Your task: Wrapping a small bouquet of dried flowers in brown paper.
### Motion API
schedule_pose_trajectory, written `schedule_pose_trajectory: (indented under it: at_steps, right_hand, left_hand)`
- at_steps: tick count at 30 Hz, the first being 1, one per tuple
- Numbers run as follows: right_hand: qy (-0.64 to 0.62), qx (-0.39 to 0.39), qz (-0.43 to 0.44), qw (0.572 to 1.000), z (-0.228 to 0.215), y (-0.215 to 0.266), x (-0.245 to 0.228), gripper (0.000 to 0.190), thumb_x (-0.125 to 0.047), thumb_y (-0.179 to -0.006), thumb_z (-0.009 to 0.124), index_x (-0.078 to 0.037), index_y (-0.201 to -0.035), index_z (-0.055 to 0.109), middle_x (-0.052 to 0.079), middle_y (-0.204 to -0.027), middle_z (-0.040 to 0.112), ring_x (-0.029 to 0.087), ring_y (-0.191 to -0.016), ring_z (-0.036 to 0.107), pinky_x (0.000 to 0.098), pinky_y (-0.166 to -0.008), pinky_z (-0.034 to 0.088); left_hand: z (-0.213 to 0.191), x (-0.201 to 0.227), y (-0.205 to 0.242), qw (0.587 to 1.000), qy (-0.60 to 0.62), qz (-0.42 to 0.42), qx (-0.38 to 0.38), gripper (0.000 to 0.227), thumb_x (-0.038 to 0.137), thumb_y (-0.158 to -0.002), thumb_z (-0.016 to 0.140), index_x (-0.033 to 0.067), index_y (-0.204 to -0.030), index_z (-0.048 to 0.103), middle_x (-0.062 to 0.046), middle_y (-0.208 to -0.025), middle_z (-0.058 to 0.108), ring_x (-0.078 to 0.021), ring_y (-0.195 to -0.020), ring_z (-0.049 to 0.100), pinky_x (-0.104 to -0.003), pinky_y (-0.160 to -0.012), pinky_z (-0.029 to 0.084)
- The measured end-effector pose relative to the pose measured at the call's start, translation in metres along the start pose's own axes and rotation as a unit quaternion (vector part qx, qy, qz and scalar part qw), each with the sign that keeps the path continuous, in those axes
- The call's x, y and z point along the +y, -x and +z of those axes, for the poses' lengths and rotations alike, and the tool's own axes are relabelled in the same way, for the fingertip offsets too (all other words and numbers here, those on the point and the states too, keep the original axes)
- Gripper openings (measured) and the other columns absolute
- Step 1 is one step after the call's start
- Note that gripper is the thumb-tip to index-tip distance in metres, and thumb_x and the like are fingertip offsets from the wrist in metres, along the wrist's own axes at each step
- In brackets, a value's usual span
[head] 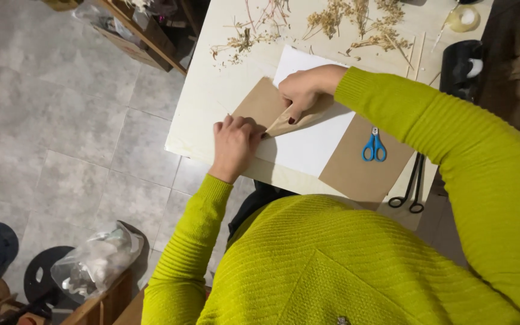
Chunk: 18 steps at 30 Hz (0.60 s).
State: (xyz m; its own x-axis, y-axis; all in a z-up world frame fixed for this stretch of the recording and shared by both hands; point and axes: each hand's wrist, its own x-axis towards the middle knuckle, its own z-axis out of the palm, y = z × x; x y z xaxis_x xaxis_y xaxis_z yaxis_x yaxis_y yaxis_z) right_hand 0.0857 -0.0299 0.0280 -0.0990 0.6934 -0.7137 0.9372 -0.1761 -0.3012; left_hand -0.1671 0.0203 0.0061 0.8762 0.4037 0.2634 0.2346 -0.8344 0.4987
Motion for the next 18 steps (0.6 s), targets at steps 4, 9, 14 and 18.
schedule_pose_trajectory:
  at_steps: [4,9,14,18]
  right_hand:
    - [-0.019,-0.031,-0.017,0.999,-0.004,-0.007,0.013,0.028,-0.028,-0.077,0.086,-0.006,-0.093,0.082,0.012,-0.079,0.077,0.023,-0.071,0.069,0.0390,-0.066,0.052]
    - [-0.265,-0.099,-0.015,0.959,-0.018,0.001,0.017,0.018,-0.015,-0.079,0.084,0.002,-0.085,0.082,0.002,-0.068,0.072,0.012,-0.061,0.056,0.0325,-0.055,0.043]
    - [-0.243,-0.122,-0.031,0.962,-0.024,0.019,0.015,0.020,-0.019,-0.084,0.082,0.001,-0.085,0.081,0.003,-0.067,0.071,0.011,-0.058,0.055,0.0307,-0.053,0.043]
    - [-0.316,-0.154,-0.050,0.935,-0.031,0.032,0.024,0.021,-0.018,-0.083,0.083,0.003,-0.086,0.081,0.005,-0.069,0.073,0.012,-0.058,0.059,0.0300,-0.052,0.044]
  left_hand:
    - [-0.014,0.022,-0.009,0.999,-0.033,-0.034,-0.007,0.023,0.022,-0.075,0.081,0.0064,-0.089,0.071,-0.010,-0.093,0.064,-0.0303,-0.097,0.057,-0.047,-0.087,0.041]
    - [0.011,0.040,-0.008,0.981,-0.033,0.128,0.145,0.029,0.010,-0.087,0.076,0.0002,-0.115,0.073,-0.013,-0.121,0.070,-0.0300,-0.109,0.065,-0.044,-0.100,0.053]
    - [-0.001,0.032,-0.013,0.969,-0.016,0.182,0.164,0.030,0.001,-0.090,0.070,-0.0019,-0.120,0.071,-0.016,-0.124,0.070,-0.0280,-0.106,0.071,-0.037,-0.086,0.059]
    - [-0.011,0.032,-0.022,0.961,-0.003,0.228,0.157,0.031,-0.002,-0.085,0.071,-0.0015,-0.116,0.074,-0.013,-0.113,0.074,-0.0266,-0.098,0.074,-0.036,-0.080,0.060]
